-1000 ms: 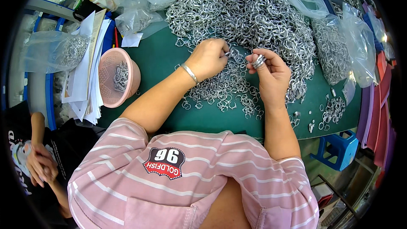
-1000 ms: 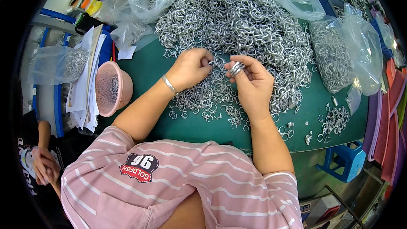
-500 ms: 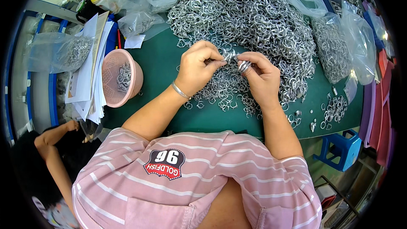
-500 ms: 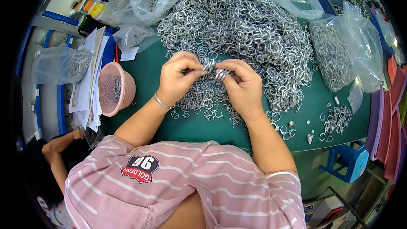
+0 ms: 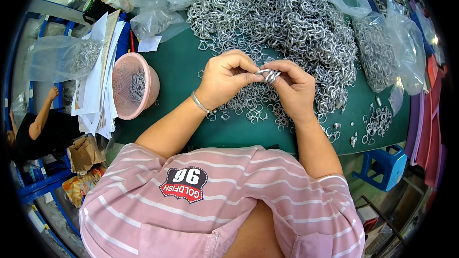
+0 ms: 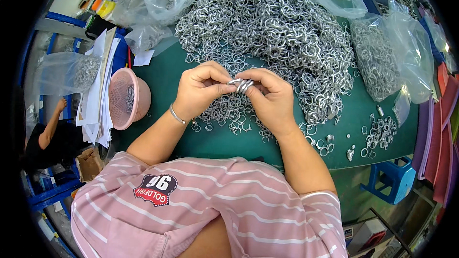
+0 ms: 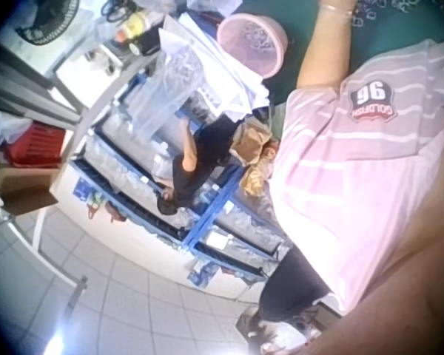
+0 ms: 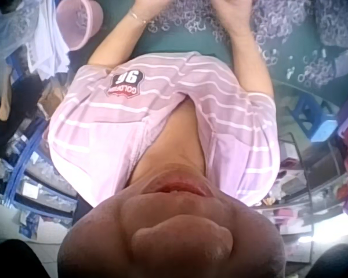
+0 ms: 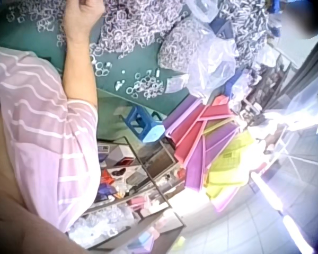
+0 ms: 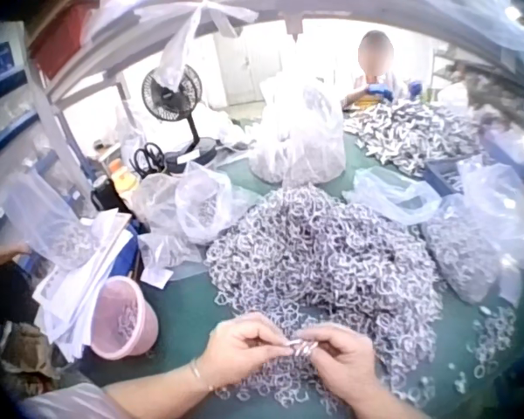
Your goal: The person threads small metal ring-links together to form a chain-like structure, handling multiple rings at a time and adding them one by one to a growing cluster.
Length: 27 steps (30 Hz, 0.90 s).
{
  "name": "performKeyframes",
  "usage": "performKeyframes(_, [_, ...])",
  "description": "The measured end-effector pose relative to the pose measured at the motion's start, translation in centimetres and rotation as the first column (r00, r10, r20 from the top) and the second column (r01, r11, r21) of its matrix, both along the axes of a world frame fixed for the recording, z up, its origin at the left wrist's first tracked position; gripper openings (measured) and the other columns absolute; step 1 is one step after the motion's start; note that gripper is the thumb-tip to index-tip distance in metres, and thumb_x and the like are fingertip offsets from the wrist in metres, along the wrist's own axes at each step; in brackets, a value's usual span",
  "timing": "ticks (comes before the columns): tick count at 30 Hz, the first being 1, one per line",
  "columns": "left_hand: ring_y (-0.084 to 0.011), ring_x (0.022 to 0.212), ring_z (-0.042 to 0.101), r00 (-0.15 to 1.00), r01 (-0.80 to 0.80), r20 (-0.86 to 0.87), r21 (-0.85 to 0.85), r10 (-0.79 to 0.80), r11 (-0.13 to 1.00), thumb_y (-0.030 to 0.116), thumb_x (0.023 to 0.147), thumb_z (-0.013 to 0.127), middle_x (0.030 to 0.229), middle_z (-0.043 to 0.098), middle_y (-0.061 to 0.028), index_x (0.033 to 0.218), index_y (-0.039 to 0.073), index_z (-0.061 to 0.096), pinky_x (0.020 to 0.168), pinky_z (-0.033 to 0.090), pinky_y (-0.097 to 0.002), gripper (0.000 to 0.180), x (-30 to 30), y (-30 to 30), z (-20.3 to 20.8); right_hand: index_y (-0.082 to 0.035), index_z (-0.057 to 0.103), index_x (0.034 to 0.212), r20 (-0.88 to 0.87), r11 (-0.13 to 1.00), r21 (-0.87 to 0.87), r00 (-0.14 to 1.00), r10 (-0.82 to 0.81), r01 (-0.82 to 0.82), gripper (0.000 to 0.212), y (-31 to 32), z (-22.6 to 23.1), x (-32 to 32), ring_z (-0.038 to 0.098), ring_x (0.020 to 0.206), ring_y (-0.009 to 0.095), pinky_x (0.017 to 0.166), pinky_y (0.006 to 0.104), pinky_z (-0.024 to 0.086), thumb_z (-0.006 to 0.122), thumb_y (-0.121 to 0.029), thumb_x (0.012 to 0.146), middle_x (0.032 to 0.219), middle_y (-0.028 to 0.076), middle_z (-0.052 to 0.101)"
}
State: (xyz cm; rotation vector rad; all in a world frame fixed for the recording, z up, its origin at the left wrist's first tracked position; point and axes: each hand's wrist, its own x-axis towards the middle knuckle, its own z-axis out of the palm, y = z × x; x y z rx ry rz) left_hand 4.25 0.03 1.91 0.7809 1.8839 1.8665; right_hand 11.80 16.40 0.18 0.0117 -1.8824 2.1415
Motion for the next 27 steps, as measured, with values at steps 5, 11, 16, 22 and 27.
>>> performKeyframes(5, [-0.0144,0.078,0.061,0.924,-0.136,-0.382,-0.277,0.021,0.951,-0.003,0.074,0.067,0.091,0.062,-0.0067,0.089,0.001,0.065,0.067,0.05,-0.0255,0.015,-2.2,0.5,0.3,0.002,0.058,0.103,-0.039,0.977,-0.214,0.999,-0.003,-0.005,0.016,0.6,0.1,0.0,0.061,0.078,0.012,0.068,0.0237,0.051,0.055,0.0,0.088,0.091,0.01,0.064])
performKeyframes(11, [-0.0295,0.086,0.058,0.705,-0.3,-0.7,-0.439,-0.113,0.847,0.008,0.073,0.07,0.091,0.058,-0.0114,0.088,0.002,0.066,0.076,0.047,-0.0361,0.016,-4.1,1.9,-2.3,0.001,0.052,0.104,0.001,0.94,-0.332,0.997,-0.08,0.076,0.017,0.8,0.1,-0.5,0.06,0.071,0.012,0.064,0.0234,0.052,0.058,-0.003,0.088,0.086,0.01,0.062])
performKeyframes(16, [-0.03,0.086,0.057,0.726,-0.303,-0.677,-0.47,-0.118,0.829,0.009,0.074,0.069,0.088,0.059,-0.0117,0.082,0.001,0.065,0.076,0.047,-0.0368,0.012,-4.6,1.9,-2.8,0.002,0.054,0.096,-0.006,0.953,-0.297,0.998,-0.062,0.057,0.011,0.6,0.0,-0.6,0.059,0.07,0.011,0.064,0.0226,0.05,0.057,0.002,0.086,0.087,0.01,0.061])
performKeyframes(22, [-0.0132,0.062,0.058,0.908,-0.27,-0.409,-0.419,0.085,0.867,0.014,0.081,0.068,0.071,0.062,-0.0064,0.082,0.0,0.065,0.058,0.047,-0.0274,0.014,-1.8,1.5,0.3,0.002,0.058,0.091,-0.038,0.994,-0.048,0.994,-0.1,0.098,0.01,0.3,0.1,-0.7,0.06,0.08,0.012,0.068,0.023,0.051,0.058,0.006,0.082,0.09,0.007,0.062])
performKeyframes(27, [-0.006,0.062,0.056,0.996,-0.061,-0.075,-0.305,0.04,0.95,0.014,0.086,0.065,0.072,0.063,-0.0025,0.086,-0.002,0.065,0.056,0.046,-0.0202,0.015,-0.5,1.5,1.0,0.001,0.06,0.089,0.07,0.991,0.133,0.997,-0.012,0.002,0.013,0.2,-0.7,-0.2,0.06,0.086,0.011,0.07,0.0236,0.051,0.058,0.007,0.078,0.098,0.007,0.063])
